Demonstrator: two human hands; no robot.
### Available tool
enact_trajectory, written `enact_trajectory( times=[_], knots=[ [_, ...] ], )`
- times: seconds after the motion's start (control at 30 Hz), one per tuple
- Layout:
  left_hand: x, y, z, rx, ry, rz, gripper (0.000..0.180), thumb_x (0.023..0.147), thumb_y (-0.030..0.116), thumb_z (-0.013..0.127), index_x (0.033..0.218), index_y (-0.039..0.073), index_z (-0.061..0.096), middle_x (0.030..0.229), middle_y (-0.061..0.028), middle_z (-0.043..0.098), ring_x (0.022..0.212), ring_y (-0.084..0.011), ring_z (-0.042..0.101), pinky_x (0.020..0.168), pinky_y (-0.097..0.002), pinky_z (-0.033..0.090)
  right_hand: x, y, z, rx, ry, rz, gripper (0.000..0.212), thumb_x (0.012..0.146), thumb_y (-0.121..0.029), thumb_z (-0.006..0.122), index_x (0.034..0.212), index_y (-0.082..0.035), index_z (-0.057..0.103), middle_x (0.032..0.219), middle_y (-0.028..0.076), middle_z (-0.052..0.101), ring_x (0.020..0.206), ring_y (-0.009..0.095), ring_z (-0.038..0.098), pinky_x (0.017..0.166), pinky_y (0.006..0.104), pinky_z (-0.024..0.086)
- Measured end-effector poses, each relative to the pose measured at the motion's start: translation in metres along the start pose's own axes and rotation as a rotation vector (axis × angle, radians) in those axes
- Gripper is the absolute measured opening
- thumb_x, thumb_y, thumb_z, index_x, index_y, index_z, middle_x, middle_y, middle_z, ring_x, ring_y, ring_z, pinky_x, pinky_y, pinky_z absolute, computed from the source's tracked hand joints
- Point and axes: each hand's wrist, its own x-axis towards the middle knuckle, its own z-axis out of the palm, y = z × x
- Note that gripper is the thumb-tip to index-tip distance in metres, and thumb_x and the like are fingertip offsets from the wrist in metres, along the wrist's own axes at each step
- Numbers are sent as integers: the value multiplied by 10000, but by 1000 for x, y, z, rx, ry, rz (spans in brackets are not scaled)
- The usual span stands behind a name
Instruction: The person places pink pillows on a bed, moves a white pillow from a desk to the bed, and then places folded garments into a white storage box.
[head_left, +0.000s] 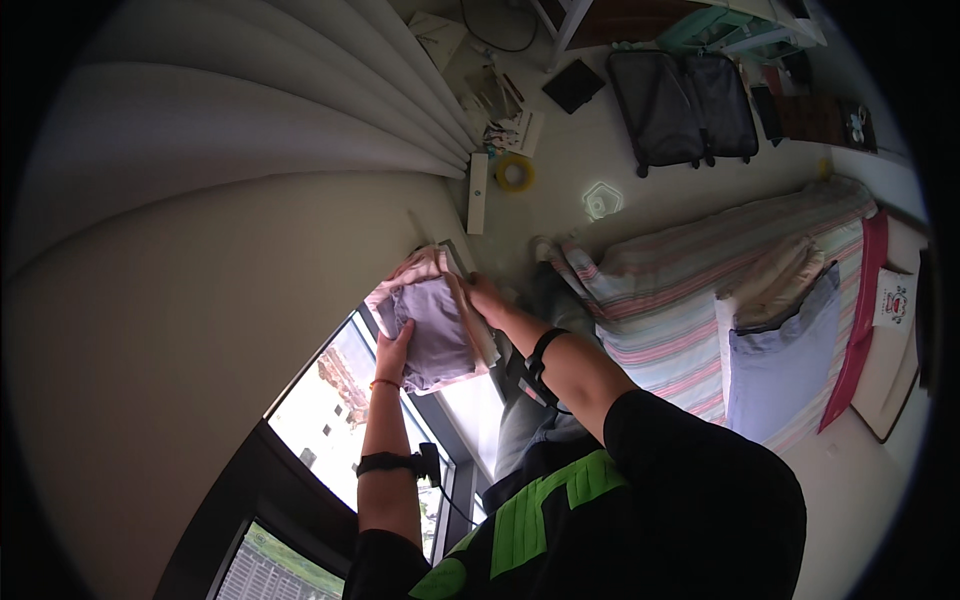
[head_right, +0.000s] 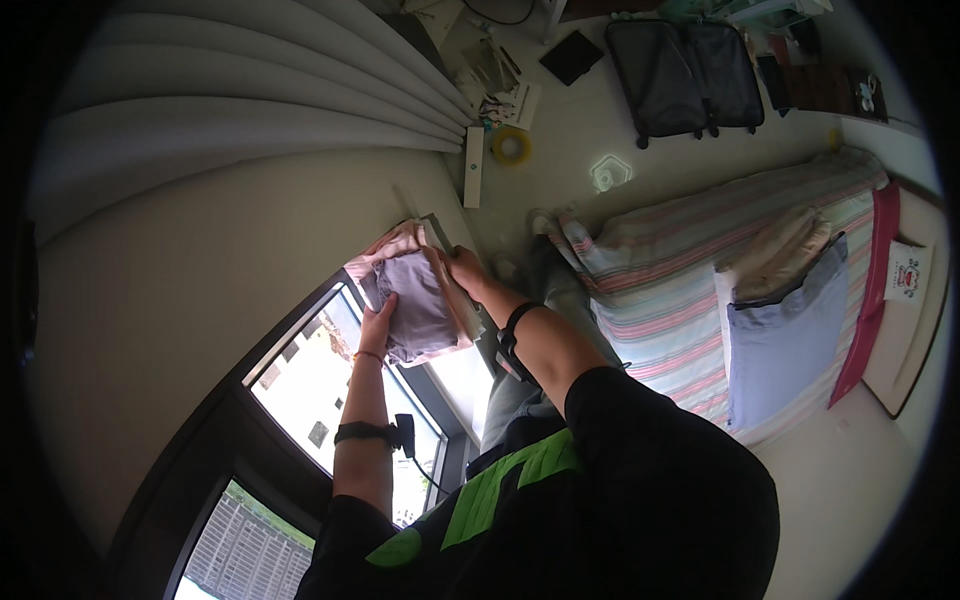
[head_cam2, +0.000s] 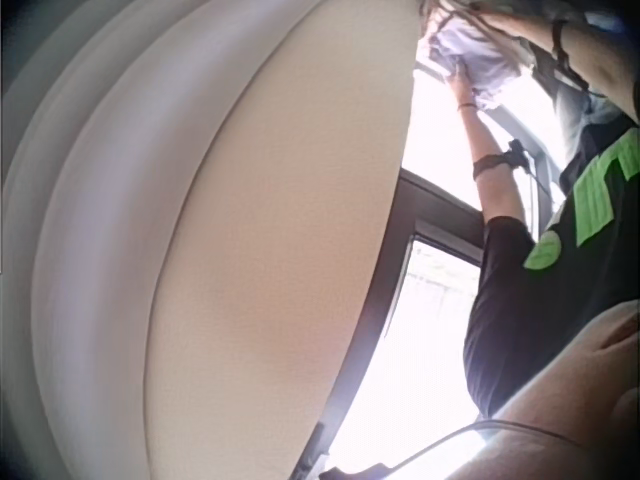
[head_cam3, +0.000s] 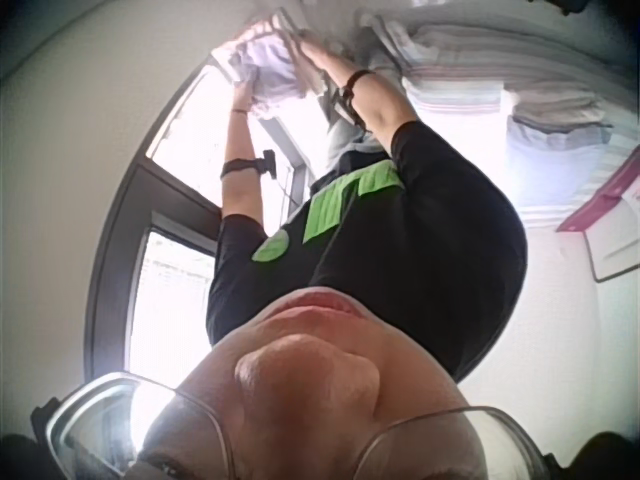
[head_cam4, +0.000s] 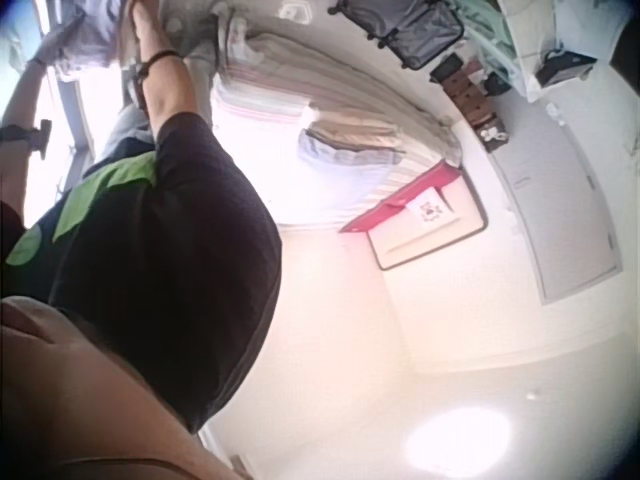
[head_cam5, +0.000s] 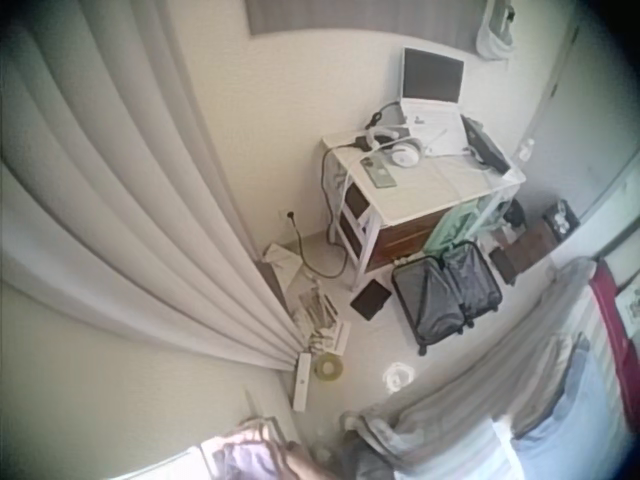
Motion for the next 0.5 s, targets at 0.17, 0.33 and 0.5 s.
enact_trajectory(
  times=[0.17,0.33,0.5],
  knots=[
    [-7,-35,0,-245,-139,-166,523,884,232,717,1299,-22,523,1197,-96,637,1066,-224,627,952,-360,497,-40,-33,-11,125,-54,-50,633,847,-486,701,1173,48,604,1060,136,663,947,214,615,841,335,473],
    [-47,-54,33,-539,-283,-289,669,819,197,754,1375,13,431,1271,-100,584,1146,-253,576,1011,-390,459,-78,-34,-68,131,-342,141,582,864,-472,700,1218,-21,599,1129,107,653,1024,182,611,912,351,469],
    [-94,-30,35,-650,-515,-207,732,787,204,771,1401,28,413,1319,-96,555,1213,-265,542,1061,-412,429,-143,-104,-108,227,-611,280,407,969,-443,562,1147,-84,633,968,7,681,921,118,623,895,296,482]
  ],
)
